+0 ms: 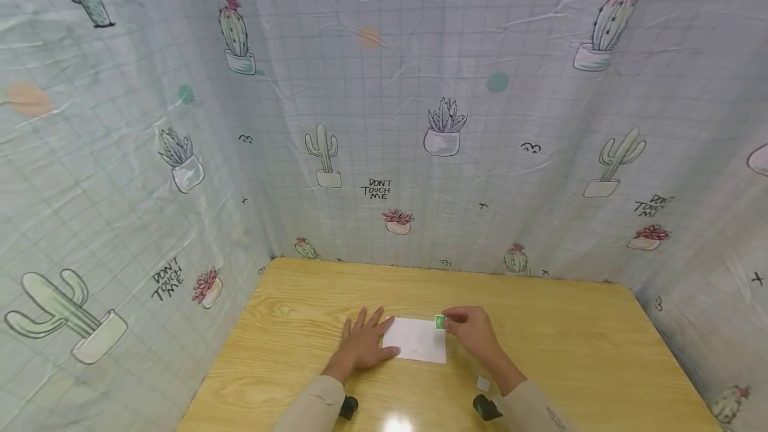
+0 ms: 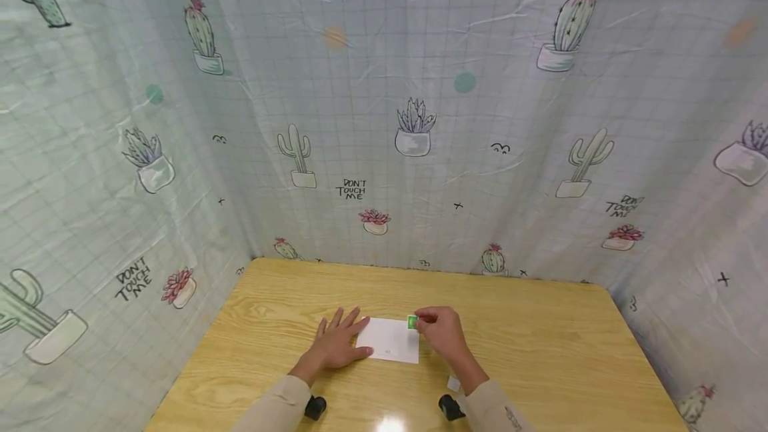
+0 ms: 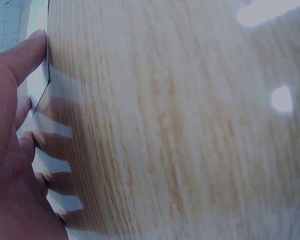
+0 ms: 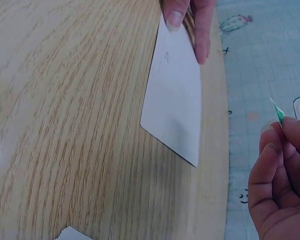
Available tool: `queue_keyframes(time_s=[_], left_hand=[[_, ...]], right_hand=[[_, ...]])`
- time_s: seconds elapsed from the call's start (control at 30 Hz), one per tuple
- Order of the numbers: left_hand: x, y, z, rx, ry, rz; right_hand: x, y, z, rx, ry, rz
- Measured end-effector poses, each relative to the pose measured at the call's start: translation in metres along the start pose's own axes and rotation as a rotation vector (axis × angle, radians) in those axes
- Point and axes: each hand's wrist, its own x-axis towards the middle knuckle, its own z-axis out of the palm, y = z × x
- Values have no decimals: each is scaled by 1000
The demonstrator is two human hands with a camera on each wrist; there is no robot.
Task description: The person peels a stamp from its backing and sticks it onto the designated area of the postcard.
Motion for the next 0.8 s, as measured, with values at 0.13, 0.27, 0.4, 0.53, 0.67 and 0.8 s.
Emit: queue_keyframes(time_s=[0.13, 0.27, 0.4, 0.53, 0.67, 0.8], left_hand=[[0, 0, 0, 22, -3, -18], [-1, 0, -1, 23, -4, -14], [-3, 2, -4, 23, -1, 1], [-5, 2, -6, 32, 8, 10], [-4, 1, -6, 35, 7, 9], [-3, 0, -4, 36, -11, 6]], right_hand=[[2, 3, 1, 9, -4, -9], [4, 6, 1, 4, -7, -9], [5, 9, 2, -2, -6, -16], [8, 11, 4, -3, -3, -19], [10, 13, 6, -3, 0, -18], [12, 17, 7, -23, 8, -3]])
